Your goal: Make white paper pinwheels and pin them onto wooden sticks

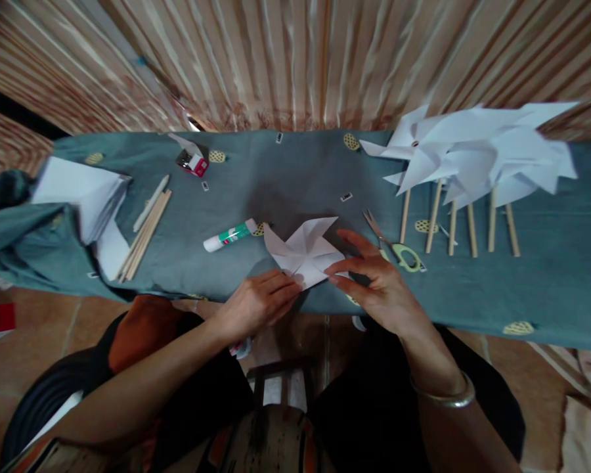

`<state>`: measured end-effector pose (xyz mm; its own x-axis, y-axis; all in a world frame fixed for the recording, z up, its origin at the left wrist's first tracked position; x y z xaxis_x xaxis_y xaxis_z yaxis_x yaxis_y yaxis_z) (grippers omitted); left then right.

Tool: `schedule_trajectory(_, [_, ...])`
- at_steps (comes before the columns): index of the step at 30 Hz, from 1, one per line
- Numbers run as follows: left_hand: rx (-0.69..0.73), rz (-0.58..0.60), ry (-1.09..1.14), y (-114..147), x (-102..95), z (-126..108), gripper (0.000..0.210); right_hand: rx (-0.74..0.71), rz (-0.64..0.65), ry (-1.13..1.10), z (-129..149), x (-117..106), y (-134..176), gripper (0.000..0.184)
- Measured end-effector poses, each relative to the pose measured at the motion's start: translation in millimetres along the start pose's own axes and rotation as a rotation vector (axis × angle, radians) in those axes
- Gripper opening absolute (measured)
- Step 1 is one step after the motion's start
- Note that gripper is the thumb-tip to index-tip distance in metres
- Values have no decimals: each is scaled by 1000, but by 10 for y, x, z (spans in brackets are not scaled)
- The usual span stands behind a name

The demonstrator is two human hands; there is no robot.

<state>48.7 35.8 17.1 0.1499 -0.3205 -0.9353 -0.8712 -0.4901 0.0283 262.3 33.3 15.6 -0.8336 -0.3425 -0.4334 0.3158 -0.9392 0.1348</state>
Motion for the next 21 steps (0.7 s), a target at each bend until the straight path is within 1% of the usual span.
schedule_trajectory(3, [9,6,-10,4,-24,-28,25,-1,-39,-14,-1,42,-48,9])
schedule_trajectory(5, [26,1,-21,10,-37,-48,24,-4,-68,15,16,62,-80,8])
schedule_trajectory(8, [33,-8,-25,18,-33,-62,21,-16,-110,133,66,107,-115,7])
schedule_trajectory(11, [-5,-17,5,26,-8,-50,23,-44,-136,304,118,183,-133,9])
schedule_trajectory(15, [0,-8,20,35,22,-53,31,-84,-125,440,143,277,-144,8])
schedule_trajectory(21, [35,33,-28,23,18,-89,25,-112,-108,494,148,315,-152,10])
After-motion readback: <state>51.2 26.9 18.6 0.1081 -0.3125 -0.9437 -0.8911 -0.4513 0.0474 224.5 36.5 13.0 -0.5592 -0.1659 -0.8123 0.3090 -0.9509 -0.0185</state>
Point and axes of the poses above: each hand's wrist, its own y-axis away from the middle knuckle, its own x-axis out of the palm, z = x × y, the point moved 4 cm from there along -y, towards the middle knuckle, and after that the axes turned 14 degrees about z, right-handed, at the moved point
